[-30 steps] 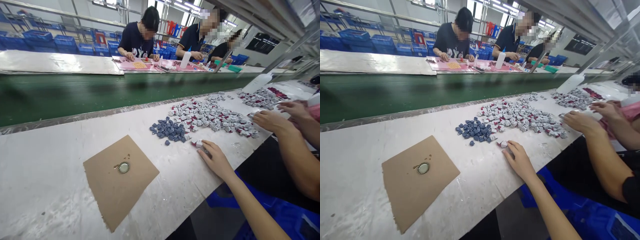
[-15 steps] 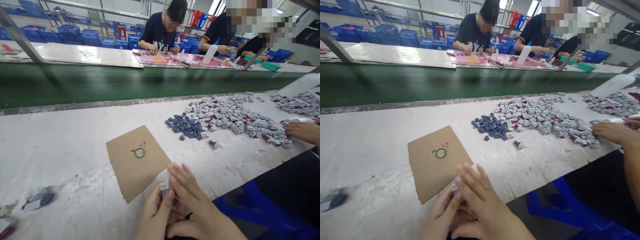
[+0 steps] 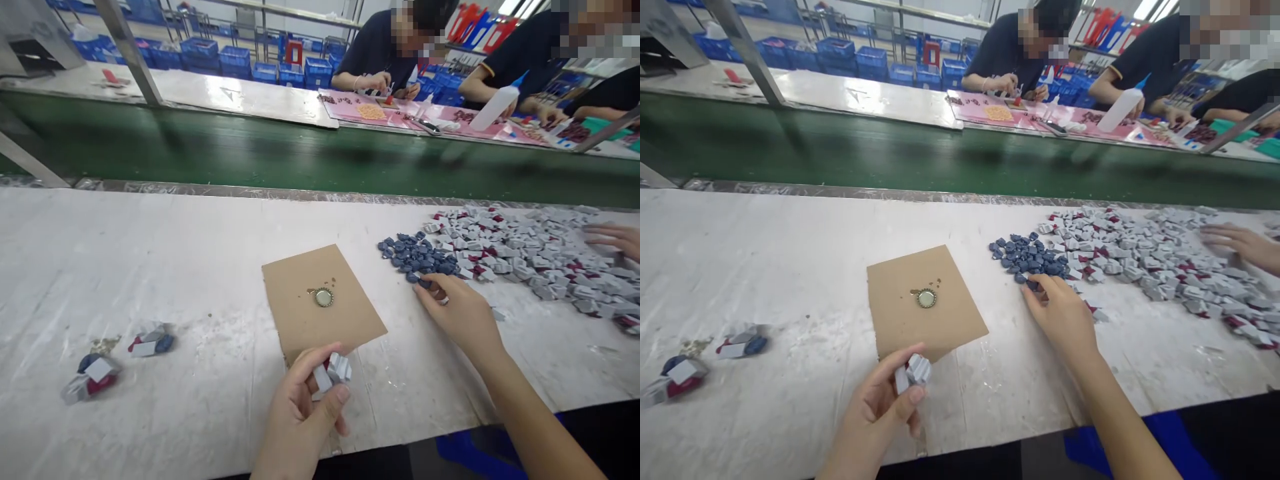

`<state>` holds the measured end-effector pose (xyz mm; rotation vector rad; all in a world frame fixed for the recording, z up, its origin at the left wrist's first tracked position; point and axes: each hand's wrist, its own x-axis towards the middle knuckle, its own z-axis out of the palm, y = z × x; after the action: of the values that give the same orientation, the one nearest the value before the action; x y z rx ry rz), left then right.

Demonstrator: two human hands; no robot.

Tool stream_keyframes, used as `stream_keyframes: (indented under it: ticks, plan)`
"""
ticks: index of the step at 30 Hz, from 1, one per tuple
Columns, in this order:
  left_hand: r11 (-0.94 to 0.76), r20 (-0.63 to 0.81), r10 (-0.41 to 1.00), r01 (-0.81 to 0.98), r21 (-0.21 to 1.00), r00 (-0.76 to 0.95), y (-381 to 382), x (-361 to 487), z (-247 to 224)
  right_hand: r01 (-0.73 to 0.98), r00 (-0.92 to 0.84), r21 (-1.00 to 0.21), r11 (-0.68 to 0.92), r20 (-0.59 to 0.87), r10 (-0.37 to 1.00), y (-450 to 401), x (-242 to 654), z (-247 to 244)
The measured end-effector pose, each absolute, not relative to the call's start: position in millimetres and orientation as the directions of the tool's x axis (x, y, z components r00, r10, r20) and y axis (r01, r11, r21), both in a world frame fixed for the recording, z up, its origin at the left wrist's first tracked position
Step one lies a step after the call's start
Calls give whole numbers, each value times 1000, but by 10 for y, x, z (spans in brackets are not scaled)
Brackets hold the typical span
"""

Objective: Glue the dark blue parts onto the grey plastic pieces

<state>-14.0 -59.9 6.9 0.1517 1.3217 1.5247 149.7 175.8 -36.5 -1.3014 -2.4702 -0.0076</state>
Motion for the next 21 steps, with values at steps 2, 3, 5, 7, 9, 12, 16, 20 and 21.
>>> stream_keyframes:
  ticks: [2, 3, 5, 7, 9, 12, 16, 20, 21]
  plan:
    - [169, -480, 763, -583, 794, -433, -623, -168, 71, 808, -513, -178, 561, 257, 819, 1784, 1509, -332]
    - [162, -461, 777, -572, 804, -429, -634, -179, 70, 812, -507, -193, 550, 231, 830, 1798, 1511, -318]
    - [140, -425, 792, -546, 826, -438, -655, -196, 63, 827, -473, -235, 511, 201, 858, 1818, 1511, -297]
    - [109, -410, 772, -535, 838, -485, -673, -211, 44, 846, -420, -266, 463, 204, 884, 1818, 1507, -287]
    - [81, -419, 739, -549, 832, -527, -687, -235, 19, 856, -391, -273, 438, 212, 896, 1803, 1503, -293]
    - [82, -422, 741, -553, 829, -522, -702, -291, 1, 841, -428, -275, 467, 191, 883, 1770, 1505, -319]
    - [89, -459, 743, -607, 789, -488, -708, -364, 36, 819, -413, -349, 455, 190, 891, 1707, 1512, -301]
    - [66, -581, 687, -760, 647, -435, -693, -384, 62, 790, -367, -443, 425, 213, 905, 1638, 1504, -186]
    - [53, -597, 671, -775, 630, -440, -690, -378, 57, 789, -355, -452, 417, 218, 909, 1619, 1495, -156]
